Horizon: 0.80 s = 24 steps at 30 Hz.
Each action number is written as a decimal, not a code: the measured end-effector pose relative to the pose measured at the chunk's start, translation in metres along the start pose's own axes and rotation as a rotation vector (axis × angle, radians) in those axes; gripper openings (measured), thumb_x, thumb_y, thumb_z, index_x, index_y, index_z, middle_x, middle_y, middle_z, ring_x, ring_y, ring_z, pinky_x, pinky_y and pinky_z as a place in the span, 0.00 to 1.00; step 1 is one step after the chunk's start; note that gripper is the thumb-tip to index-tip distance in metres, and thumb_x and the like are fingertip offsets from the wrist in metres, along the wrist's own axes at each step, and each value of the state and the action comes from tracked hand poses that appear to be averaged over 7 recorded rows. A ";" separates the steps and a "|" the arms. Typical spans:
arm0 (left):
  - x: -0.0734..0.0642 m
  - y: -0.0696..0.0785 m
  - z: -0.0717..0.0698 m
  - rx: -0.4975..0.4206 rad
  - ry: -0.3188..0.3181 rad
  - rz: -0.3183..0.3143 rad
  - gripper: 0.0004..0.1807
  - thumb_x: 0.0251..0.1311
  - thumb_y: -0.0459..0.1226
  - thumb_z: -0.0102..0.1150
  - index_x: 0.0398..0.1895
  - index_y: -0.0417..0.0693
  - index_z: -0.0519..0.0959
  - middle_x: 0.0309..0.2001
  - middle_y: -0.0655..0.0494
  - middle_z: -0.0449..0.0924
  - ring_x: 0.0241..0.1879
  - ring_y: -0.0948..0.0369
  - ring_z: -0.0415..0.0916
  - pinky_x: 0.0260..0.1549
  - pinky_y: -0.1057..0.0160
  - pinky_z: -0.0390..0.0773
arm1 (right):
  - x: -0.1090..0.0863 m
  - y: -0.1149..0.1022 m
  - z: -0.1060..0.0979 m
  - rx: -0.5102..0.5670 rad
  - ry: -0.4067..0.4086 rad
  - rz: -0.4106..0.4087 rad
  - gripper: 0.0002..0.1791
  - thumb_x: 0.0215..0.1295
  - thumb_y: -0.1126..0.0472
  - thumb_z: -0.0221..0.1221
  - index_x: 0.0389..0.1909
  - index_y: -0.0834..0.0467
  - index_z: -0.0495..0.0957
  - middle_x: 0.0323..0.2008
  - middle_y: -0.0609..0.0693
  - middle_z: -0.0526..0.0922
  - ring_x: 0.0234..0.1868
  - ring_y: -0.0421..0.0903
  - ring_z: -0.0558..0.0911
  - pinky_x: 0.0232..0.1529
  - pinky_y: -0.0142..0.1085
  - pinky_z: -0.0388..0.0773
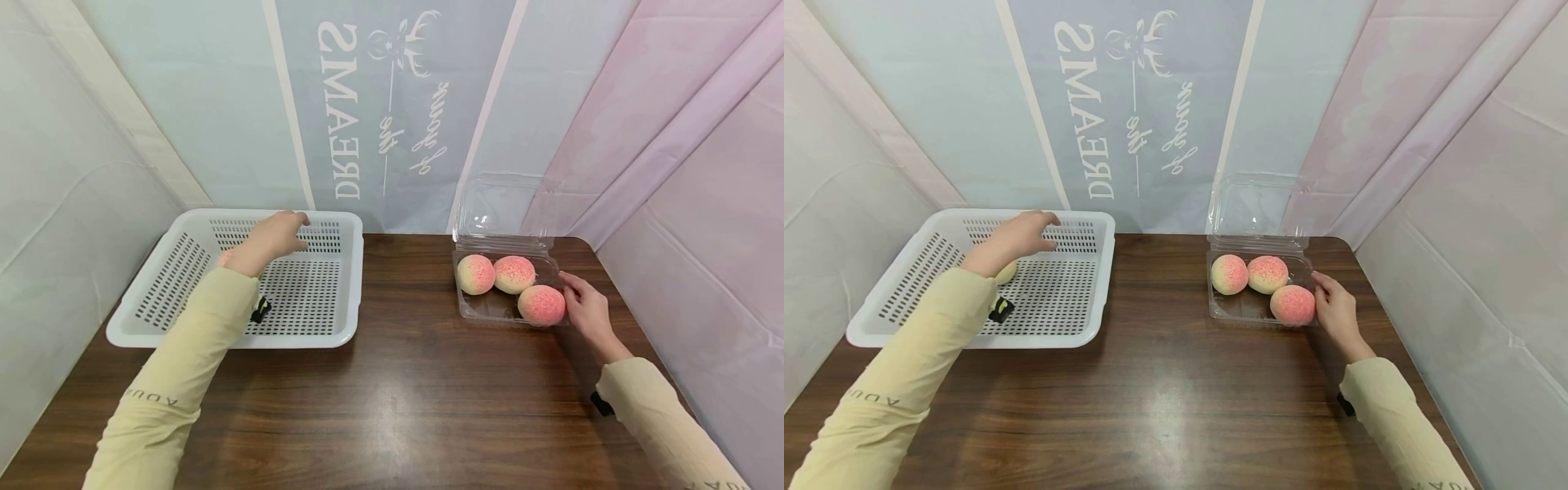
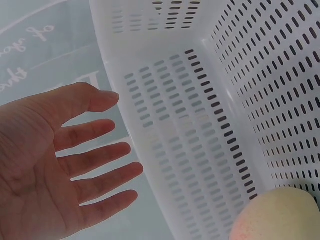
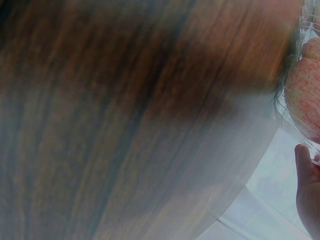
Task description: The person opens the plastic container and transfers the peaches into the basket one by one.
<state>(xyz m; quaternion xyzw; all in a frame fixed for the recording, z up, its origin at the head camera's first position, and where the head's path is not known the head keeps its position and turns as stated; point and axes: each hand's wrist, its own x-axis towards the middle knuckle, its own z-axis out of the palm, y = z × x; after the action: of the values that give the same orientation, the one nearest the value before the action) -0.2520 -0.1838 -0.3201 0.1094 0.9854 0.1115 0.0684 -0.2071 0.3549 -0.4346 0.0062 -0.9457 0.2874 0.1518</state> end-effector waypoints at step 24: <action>0.005 0.019 -0.003 0.031 -0.002 0.045 0.27 0.52 0.37 0.61 0.56 0.38 0.69 0.53 0.39 0.71 0.51 0.45 0.69 0.45 0.47 0.71 | 0.001 -0.001 0.000 -0.011 0.009 -0.008 0.18 0.66 0.66 0.44 0.54 0.66 0.72 0.53 0.65 0.73 0.39 0.53 0.70 0.34 0.30 0.61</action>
<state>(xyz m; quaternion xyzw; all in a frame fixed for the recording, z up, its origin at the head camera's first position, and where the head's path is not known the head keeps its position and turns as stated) -0.2532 -0.1649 -0.3129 0.1327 0.9842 0.0978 0.0653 -0.2078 0.3544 -0.4334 0.0082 -0.9465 0.2818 0.1572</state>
